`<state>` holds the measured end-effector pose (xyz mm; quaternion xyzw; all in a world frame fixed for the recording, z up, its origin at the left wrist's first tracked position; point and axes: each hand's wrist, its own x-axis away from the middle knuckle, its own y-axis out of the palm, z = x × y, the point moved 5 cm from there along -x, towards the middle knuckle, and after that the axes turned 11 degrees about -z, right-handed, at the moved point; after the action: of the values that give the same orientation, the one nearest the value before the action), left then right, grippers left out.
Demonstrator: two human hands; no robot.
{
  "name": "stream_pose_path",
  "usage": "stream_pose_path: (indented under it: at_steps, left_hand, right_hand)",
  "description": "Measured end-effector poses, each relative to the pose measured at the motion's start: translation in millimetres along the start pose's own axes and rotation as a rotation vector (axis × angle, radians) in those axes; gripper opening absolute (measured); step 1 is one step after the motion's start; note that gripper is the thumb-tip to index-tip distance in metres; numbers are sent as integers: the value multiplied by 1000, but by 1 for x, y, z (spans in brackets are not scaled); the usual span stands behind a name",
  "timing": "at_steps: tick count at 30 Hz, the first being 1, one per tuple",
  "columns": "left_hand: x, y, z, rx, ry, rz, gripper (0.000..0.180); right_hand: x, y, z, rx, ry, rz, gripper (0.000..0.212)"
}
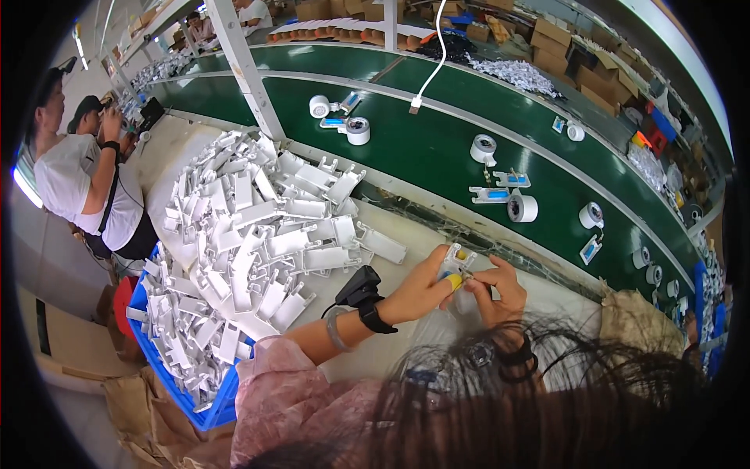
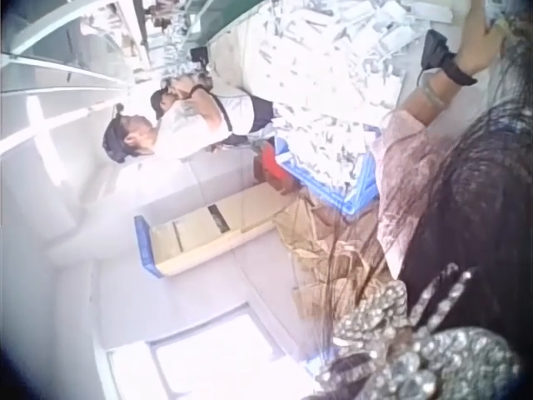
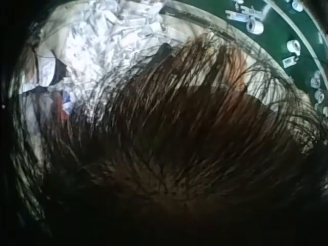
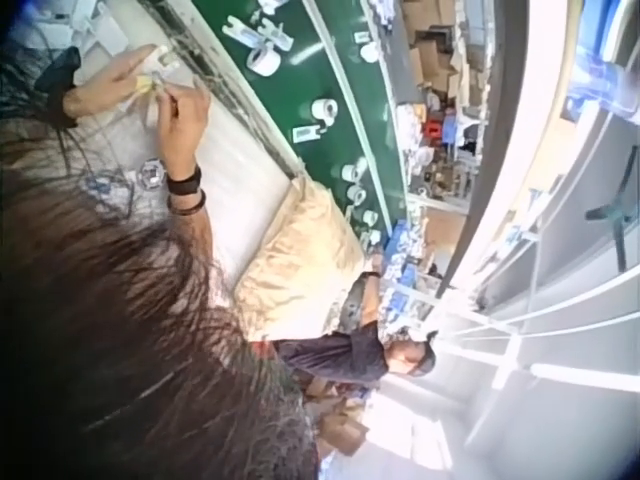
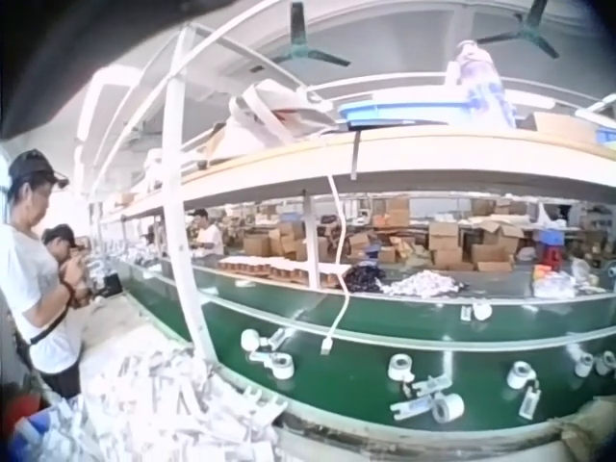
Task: The person assembles a handheld fan by inserting a battery into the handle, snapping on a cover, and placing it on the conveyor belt. They then pick up a motor and housing to connect wires and fit the components together.
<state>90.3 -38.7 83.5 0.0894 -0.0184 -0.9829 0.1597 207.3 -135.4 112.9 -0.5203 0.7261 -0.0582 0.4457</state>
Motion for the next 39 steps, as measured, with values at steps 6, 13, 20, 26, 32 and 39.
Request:
stream_pose_path:
  at_steps: [6,13,20,26,32,39]
  left_hand:
    - [3,4,10,-126,29,4,35]
    - [6,8,17,-185,-16,10,37]
    - [3,10,20,-285,79,-20,39]
    - [5,10,18,-381,150,-13,37]
    - [6,10,19,-202,107,-35,35]
    - [6,11,13,-416,223,21,39]
  right_hand:
    - [2,0,-7,30,-32,108,14]
    - [7,-2,-8,159,-72,147,22]
    - [6,-4,-9,204,-128,153,24]
    - [6,-3,-8,204,-146,155,24]
    - [5,-4,-13,217,-129,152,24]
    - [4,-6,-15,210,-109,154,22]
